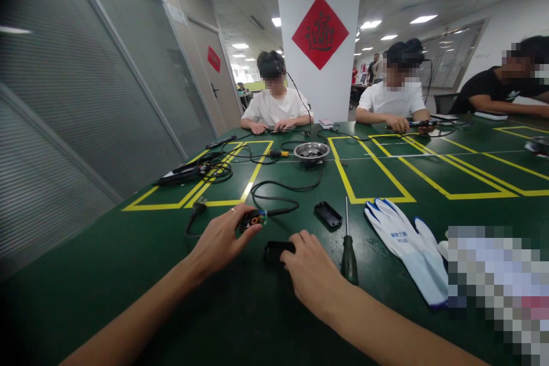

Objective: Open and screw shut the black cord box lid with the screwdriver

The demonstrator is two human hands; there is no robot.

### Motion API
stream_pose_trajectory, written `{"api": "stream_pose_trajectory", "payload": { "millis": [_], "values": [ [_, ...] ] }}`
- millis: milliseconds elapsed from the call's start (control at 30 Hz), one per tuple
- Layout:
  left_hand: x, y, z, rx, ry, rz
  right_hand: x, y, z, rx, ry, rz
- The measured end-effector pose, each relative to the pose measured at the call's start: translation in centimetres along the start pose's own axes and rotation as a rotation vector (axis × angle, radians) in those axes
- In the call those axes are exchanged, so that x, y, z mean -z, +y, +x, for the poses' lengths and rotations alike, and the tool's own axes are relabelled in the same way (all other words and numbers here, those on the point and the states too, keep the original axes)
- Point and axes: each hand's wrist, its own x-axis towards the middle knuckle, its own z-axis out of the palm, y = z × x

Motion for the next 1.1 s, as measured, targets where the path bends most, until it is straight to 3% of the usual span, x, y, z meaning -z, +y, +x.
{"api": "stream_pose_trajectory", "payload": {
  "millis": [200, 400, 567, 833, 967, 1100],
  "values": [
    [-0.3, 1.8, -0.5, -0.078, -0.086, -0.061, 1.2, 0.7, -3.6, 0.03, 0.031, 0.053],
    [-1.5, 4.2, -1.1, -0.182, -0.206, -0.181, 2.2, 2.3, -4.1, -0.053, 0.344, 0.006],
    [-2.6, 5.0, -1.4, -0.227, -0.338, -0.222, 1.4, 3.5, -4.3, 0.009, 0.142, -0.107],
    [-2.0, 4.3, -1.2, -0.307, -0.416, -0.089, 0.2, 3.6, -4.5, 0.019, 0.055, -0.138],
    [-2.2, 4.8, -1.5, -0.349, -0.387, -0.046, -0.5, 3.4, -4.5, 0.007, 0.007, -0.161],
    [-3.1, 5.0, -1.9, -0.419, -0.381, -0.095, 0.7, 3.3, -4.1, -0.027, -0.011, -0.102]
  ]
}}
